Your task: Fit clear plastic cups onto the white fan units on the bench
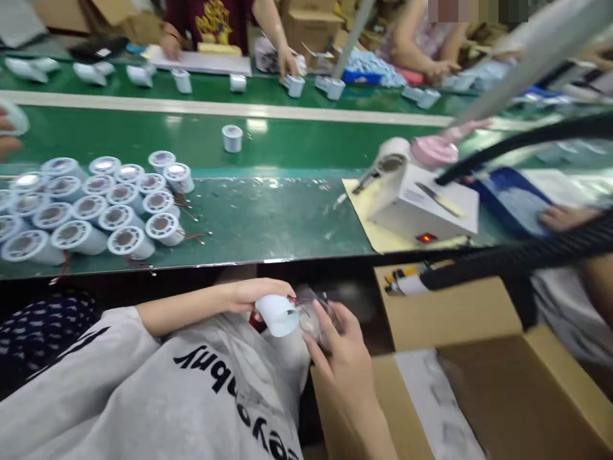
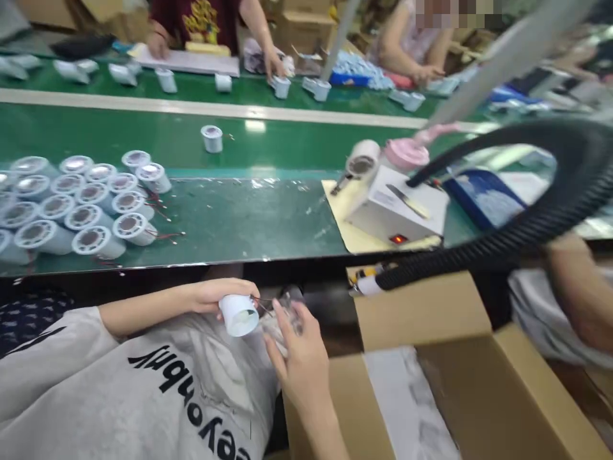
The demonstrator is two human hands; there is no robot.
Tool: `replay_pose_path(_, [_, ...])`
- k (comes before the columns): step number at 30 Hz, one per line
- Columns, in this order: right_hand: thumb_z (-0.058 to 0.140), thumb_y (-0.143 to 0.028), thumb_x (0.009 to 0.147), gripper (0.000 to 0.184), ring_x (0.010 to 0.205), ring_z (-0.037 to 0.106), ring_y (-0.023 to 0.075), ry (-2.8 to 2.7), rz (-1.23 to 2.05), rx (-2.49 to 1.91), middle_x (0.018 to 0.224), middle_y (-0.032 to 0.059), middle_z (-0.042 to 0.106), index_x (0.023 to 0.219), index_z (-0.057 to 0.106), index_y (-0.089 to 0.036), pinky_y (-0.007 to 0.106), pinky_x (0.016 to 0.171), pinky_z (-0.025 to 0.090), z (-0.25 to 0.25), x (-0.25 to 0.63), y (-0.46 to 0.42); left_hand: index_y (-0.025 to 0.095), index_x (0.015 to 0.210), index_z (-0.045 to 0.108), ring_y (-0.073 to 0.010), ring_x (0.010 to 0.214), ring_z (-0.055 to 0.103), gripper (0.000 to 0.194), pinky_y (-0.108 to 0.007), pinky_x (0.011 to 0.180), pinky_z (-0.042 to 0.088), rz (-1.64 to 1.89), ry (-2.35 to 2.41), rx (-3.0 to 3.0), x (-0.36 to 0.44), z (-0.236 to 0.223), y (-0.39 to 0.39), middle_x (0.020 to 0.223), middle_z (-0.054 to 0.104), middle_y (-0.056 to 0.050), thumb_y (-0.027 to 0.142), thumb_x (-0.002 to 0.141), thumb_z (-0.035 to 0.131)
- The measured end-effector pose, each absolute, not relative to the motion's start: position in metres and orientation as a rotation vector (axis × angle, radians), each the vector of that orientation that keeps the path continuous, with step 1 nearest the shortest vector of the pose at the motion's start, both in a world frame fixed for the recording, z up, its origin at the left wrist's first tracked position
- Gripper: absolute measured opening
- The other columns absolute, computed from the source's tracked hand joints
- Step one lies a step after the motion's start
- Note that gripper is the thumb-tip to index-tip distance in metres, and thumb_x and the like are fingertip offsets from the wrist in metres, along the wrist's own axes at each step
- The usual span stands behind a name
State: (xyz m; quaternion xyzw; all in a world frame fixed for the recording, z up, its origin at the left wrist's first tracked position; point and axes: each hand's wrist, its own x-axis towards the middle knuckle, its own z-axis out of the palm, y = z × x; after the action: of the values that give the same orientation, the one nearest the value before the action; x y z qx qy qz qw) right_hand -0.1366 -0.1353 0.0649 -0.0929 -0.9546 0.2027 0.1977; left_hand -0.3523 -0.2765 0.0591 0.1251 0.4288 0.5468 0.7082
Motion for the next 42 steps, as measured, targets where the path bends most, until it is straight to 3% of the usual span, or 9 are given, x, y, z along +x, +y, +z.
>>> replay_pose_path(5, [0.062,-0.02,0.093,0.026,0.122,0.062,0.0355,-2.739,0.61,-0.404,0.139,0.0156,0.058,0.115,0.075,-0.025,0.05,0.092,0.061,0.068,-0.165,-0.139,0.018,0.094,0.075,-0.0173,0.094,0.062,0.021,-0.03,0.088,0.049,1.101,1.505,1.219,-0.352,0.079,-0.265,0.099,0.065,-0.004,0.038,0.09,0.069])
replay_pose_path(9, [0.073,-0.026,0.087,0.003,0.117,0.066,0.0323,-2.601,1.116,-0.507,0.128,0.0132,0.063,0.089,0.074,-0.023,0.047,0.093,0.06,0.072,-0.157,-0.14,0.018,0.105,0.075,-0.0199,0.095,0.062,0.035,-0.034,0.09,0.05,1.154,1.619,1.424,-0.349,0.075,-0.262,0.101,0.064,-0.006,0.046,0.083,0.079])
replay_pose_path(13, [0.068,-0.035,0.092,0.026,0.104,0.071,0.0268,-2.272,1.454,-0.711,0.11,0.0102,0.069,0.069,0.07,-0.022,0.043,0.091,0.059,0.079,-0.15,-0.141,0.022,0.114,0.077,-0.0239,0.103,0.062,0.062,-0.041,0.095,0.053,1.193,1.592,1.428,-0.351,0.057,-0.259,0.109,0.062,-0.008,0.054,0.063,0.092])
replay_pose_path(17, [0.078,-0.04,0.084,0.03,0.101,0.074,0.0281,-1.962,1.71,-0.841,0.097,0.0079,0.073,0.061,0.069,-0.023,0.038,0.081,0.06,0.077,-0.152,-0.137,0.025,0.123,0.075,-0.0309,0.126,0.059,0.064,-0.048,0.109,0.047,1.13,1.419,1.464,-0.354,0.05,-0.257,0.135,0.062,-0.013,0.044,0.064,0.094])
replay_pose_path(20, [0.081,-0.044,0.083,0.03,0.103,0.076,0.0291,-1.771,1.86,-0.798,0.096,0.0064,0.078,0.062,0.071,-0.024,0.042,0.085,0.062,0.074,-0.151,-0.132,0.023,0.134,0.068,-0.0274,0.118,0.066,0.068,-0.042,0.1,0.053,1.128,1.31,1.315,-0.351,0.055,-0.258,0.132,0.068,-0.013,0.035,0.071,0.09])
replay_pose_path(23, [0.085,-0.038,0.081,0.012,0.116,0.073,0.0311,-1.931,1.75,-0.611,0.118,0.007,0.078,0.083,0.079,-0.027,0.048,0.099,0.06,0.074,-0.149,-0.131,0.021,0.136,0.064,-0.0221,0.107,0.069,0.069,-0.033,0.088,0.057,1.219,1.244,1.041,-0.346,0.063,-0.262,0.135,0.067,-0.014,0.029,0.072,0.087])
replay_pose_path(29, [0.081,-0.016,0.084,0.041,0.122,0.07,0.0271,-2.303,1.244,-0.3,0.135,0.0072,0.071,0.12,0.071,-0.032,0.043,0.101,0.062,0.074,-0.141,-0.136,0.023,0.144,0.057,-0.0186,0.094,0.071,0.075,-0.029,0.075,0.059,1.181,1.158,0.842,-0.345,0.072,-0.27,0.131,0.068,-0.013,0.036,0.075,0.086])
replay_pose_path(36, [0.082,-0.031,0.085,0.041,0.125,0.068,0.0304,-2.253,1.541,-0.418,0.132,0.0094,0.071,0.123,0.067,-0.029,0.047,0.098,0.064,0.077,-0.135,-0.138,0.028,0.142,0.062,-0.0285,0.133,0.061,0.074,-0.036,0.104,0.054,1.231,1.161,1.219,-0.352,0.08,-0.272,0.149,0.062,-0.013,0.029,0.074,0.09])
replay_pose_path(42, [0.088,-0.041,0.078,0.047,0.109,0.074,0.0288,-2.133,1.819,-0.65,0.125,0.0087,0.073,0.119,0.068,-0.028,0.044,0.09,0.066,0.084,-0.135,-0.141,0.03,0.143,0.062,-0.0297,0.139,0.057,0.071,-0.04,0.108,0.052,1.212,1.166,1.307,-0.352,0.084,-0.273,0.152,0.059,-0.012,0.03,0.077,0.087])
